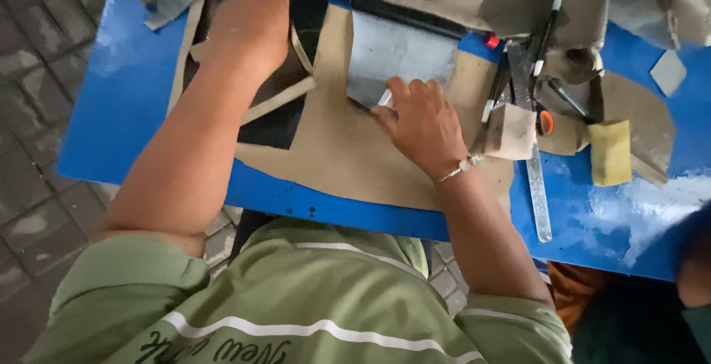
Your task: Applying adhesive to leather edges, folding them to create hems, and trimming excess material with scissors.
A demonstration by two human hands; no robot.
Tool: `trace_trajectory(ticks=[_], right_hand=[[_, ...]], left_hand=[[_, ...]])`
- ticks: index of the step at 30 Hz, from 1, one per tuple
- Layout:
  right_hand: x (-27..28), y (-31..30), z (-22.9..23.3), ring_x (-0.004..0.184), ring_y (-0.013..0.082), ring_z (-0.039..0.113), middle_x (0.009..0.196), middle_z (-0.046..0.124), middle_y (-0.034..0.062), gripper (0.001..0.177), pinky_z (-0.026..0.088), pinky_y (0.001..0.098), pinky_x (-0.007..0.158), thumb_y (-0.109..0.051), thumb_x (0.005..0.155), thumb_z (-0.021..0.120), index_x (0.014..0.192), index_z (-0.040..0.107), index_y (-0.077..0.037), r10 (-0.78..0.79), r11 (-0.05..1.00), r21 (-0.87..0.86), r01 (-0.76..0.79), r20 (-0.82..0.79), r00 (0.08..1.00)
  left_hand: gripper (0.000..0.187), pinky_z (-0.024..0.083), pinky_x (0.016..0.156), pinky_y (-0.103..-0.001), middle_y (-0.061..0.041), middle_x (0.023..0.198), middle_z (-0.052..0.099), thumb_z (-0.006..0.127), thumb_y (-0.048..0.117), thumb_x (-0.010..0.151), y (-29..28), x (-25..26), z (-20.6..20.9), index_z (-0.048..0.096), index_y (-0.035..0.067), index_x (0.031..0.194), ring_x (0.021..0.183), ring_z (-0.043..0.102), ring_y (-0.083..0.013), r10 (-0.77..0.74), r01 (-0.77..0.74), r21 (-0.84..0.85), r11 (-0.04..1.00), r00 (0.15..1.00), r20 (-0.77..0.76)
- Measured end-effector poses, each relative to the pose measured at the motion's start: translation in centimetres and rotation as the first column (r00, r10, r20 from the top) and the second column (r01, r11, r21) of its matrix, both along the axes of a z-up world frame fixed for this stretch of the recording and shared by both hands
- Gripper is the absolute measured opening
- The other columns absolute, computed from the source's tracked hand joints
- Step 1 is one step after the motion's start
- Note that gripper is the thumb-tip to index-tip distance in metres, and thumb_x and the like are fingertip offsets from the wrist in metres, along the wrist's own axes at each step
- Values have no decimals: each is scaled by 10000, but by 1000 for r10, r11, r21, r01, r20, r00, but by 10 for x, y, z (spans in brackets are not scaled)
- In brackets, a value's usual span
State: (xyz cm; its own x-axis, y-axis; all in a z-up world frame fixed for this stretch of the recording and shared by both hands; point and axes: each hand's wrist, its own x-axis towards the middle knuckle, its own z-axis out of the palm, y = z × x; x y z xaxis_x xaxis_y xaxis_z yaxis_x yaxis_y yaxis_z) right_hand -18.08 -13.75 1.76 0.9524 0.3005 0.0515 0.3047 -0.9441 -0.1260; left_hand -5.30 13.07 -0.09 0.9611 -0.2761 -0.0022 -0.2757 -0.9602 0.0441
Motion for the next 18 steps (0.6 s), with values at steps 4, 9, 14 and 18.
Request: trace_trajectory(ticks=[4, 9, 14, 18], right_hand=[[4, -11, 6, 968, 426, 569, 1009, 627, 176, 454, 473, 546, 807, -508, 924, 681, 1168, 638, -128, 57, 998, -30, -57, -8, 998], [-12, -3, 59, 1097, 349, 587, 1263, 552, 206, 533, 551, 438, 935, -419, 1074, 501, 1385, 514, 14, 207, 812, 507, -290, 214, 955], [-1, -12, 50, 1080, 385, 639, 1168, 595, 154, 438, 542, 481, 913, -240, 948, 771, 1270, 542, -49, 34, 865, 458, -206, 355, 934], [15, -28, 37, 998, 275, 744, 1048, 739, 15, 212, 588, 373, 838, -118, 908, 829, 1088, 724, -156, -87, 837, 535, -109, 328, 941]], left_hand=[[258, 537, 666, -639, -211, 1060, 723, 584, 96, 997, -12, -32, 77, 710, 118, 1221, 874, 657, -463, -25, 3, -159, 987, 991, -135], [303, 527, 849, -426, -106, 1206, 755, 687, 223, 949, -35, -58, 135, 738, 100, 1221, 1059, 713, -269, -260, 72, -565, 822, 930, -259], [334, 539, 863, -341, -57, 1052, 804, 701, 243, 870, -68, -52, 103, 758, 115, 1173, 987, 752, -183, -408, 63, -825, 561, 888, -210], [323, 588, 866, -414, -115, 966, 803, 669, 159, 850, -81, -59, 78, 755, 58, 1144, 957, 774, -273, -384, -65, -933, 354, 900, -208]])
